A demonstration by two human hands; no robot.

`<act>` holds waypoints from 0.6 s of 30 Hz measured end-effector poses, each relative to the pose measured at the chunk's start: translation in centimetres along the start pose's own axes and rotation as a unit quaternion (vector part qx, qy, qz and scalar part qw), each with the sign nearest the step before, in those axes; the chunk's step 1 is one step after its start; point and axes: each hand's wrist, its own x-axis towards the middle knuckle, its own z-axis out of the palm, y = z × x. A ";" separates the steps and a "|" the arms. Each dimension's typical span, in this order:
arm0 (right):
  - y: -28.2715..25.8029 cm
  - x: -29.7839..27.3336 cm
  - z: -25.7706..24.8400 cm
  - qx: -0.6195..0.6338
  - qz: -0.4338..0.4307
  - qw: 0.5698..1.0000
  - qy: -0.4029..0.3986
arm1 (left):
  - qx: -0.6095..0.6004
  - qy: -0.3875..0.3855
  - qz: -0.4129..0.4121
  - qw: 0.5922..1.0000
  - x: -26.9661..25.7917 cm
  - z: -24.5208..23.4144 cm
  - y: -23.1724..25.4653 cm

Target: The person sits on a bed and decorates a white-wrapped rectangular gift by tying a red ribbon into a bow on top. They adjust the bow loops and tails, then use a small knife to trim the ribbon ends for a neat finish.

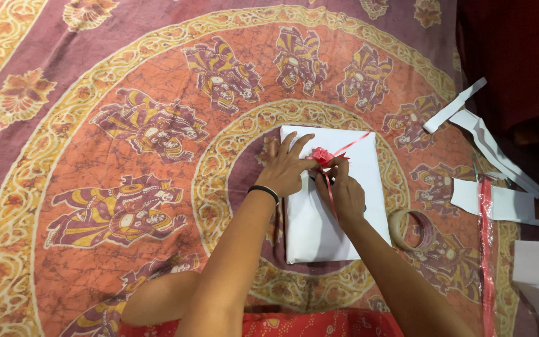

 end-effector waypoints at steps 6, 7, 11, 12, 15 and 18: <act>0.2 0.1 0.0 0.007 0.021 1.000 -0.019 | -0.001 -0.014 0.005 1.000 0.2 -0.2 -0.2; 0.3 0.2 0.1 0.007 0.028 0.999 -0.026 | 0.007 -0.020 0.006 1.000 0.2 -0.4 -0.2; 0.7 0.3 0.3 0.009 0.003 1.000 -0.013 | 0.010 -0.002 -0.009 1.000 0.0 -1.0 0.0; 0.8 0.4 0.4 0.013 0.005 1.000 -0.015 | 0.008 -0.007 -0.018 1.000 0.0 -1.1 0.1; 1.2 0.5 0.6 0.025 0.008 0.999 -0.020 | -0.007 -0.020 -0.045 0.999 -0.3 -1.0 0.0; 1.3 0.6 0.6 0.039 0.007 0.999 -0.017 | -0.027 -0.030 -0.064 0.997 -0.5 -1.1 -0.2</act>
